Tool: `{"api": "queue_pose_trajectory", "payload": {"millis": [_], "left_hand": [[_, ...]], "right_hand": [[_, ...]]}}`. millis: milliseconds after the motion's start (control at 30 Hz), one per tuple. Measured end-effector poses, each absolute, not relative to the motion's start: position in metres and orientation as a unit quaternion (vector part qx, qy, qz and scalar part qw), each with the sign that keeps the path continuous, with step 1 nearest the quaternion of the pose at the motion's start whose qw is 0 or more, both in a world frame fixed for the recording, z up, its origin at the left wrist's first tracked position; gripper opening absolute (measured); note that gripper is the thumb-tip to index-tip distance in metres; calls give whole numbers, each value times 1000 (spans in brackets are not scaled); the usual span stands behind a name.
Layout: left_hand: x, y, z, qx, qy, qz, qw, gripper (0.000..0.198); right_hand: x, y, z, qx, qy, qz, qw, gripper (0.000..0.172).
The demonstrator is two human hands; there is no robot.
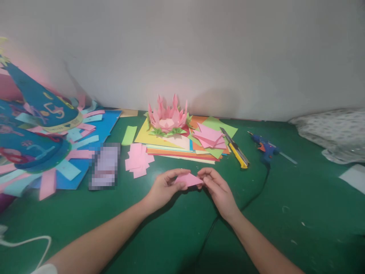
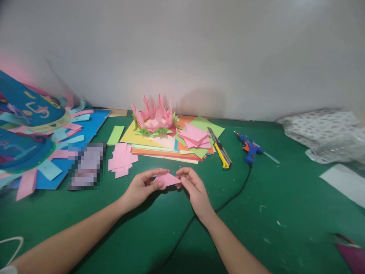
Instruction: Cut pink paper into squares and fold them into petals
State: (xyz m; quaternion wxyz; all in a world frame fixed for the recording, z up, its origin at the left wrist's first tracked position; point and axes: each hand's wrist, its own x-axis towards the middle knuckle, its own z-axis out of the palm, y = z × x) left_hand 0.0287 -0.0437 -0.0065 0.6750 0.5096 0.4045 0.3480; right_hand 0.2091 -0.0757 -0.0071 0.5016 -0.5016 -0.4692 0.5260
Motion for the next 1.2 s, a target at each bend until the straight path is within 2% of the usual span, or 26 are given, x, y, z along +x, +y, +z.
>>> {"api": "queue_pose_trajectory", "payload": {"millis": [133, 200, 333, 467, 600, 733, 933, 1200], "left_hand": [[30, -50, -11, 613, 372, 326, 616, 27], [30, -54, -13, 611, 368, 318, 625, 28], [32, -58, -17, 571, 346, 318, 673, 43], [33, -58, -15, 568, 332, 304, 689, 39], [35, -56, -11, 579, 394, 295, 650, 23], [35, -56, -8, 610, 451, 289, 584, 25], [34, -55, -9, 535, 436, 279, 668, 37], [34, -54, -10, 557, 415, 311, 649, 37]], "right_hand": [[204, -78, -7, -516, -555, 474, 448, 21], [202, -78, -7, -527, -576, 452, 432, 19], [200, -79, -5, -527, -599, 428, 424, 17], [202, -80, -4, -529, -621, 411, 407, 13], [202, -80, -6, -527, -607, 415, 426, 15], [202, -79, -7, -524, -594, 425, 439, 19], [208, -77, -3, -557, -498, 439, 499, 22], [211, -76, -9, -562, -414, 464, 546, 25]]}}
